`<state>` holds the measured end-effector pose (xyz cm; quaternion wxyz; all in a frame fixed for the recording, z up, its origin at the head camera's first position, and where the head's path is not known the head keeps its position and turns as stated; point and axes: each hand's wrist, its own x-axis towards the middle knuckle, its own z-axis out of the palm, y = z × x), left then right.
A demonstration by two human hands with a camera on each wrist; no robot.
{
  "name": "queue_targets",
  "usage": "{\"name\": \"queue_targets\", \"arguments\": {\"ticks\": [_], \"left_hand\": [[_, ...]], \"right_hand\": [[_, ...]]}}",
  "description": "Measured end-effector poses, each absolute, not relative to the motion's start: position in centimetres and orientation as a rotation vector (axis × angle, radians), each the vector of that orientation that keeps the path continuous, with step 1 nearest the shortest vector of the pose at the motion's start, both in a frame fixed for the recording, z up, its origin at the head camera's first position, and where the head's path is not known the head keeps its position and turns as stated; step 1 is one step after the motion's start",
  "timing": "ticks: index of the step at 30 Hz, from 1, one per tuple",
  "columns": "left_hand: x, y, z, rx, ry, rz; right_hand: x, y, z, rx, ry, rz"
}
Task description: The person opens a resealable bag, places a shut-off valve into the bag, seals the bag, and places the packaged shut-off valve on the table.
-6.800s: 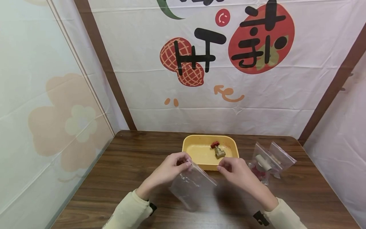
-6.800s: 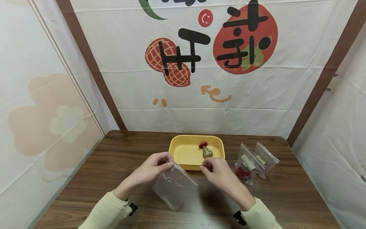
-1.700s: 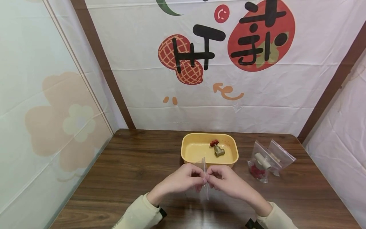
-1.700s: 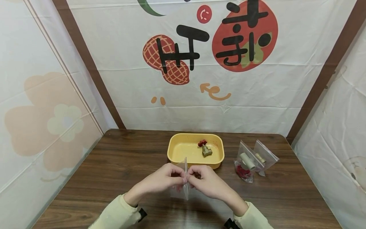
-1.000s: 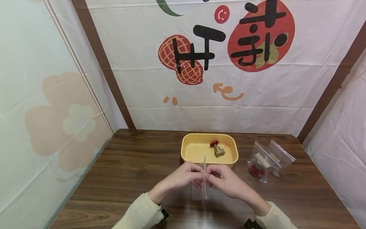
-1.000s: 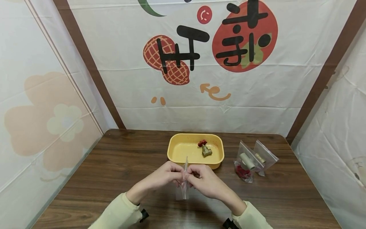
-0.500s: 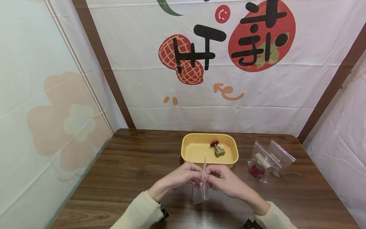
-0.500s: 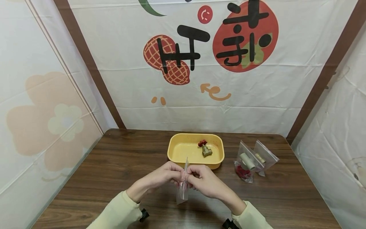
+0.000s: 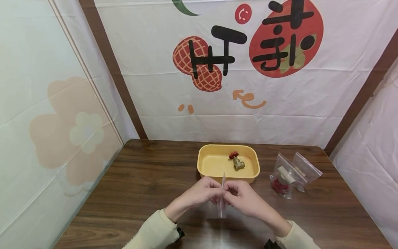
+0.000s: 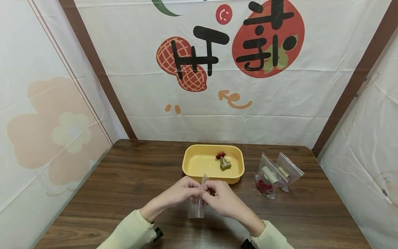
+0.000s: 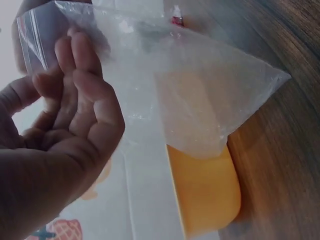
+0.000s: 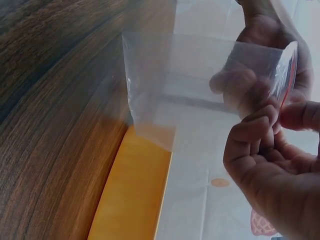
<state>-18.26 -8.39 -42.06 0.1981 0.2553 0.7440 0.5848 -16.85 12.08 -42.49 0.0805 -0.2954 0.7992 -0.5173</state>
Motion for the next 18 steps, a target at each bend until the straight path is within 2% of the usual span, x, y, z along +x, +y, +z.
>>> {"name": "queue_targets", "arguments": {"ticks": [7, 18], "left_hand": [[-17.85, -7.88, -41.62, 0.712, 2.374, 1.471], [-17.89, -8.3, -41.46, 0.78, 2.371, 1.406]], "right_hand": [[-16.64, 11.63, -42.51, -0.862, 2.558, -1.47], [-16.54, 11.68, -42.69, -0.857, 2.53, -1.491]]}}
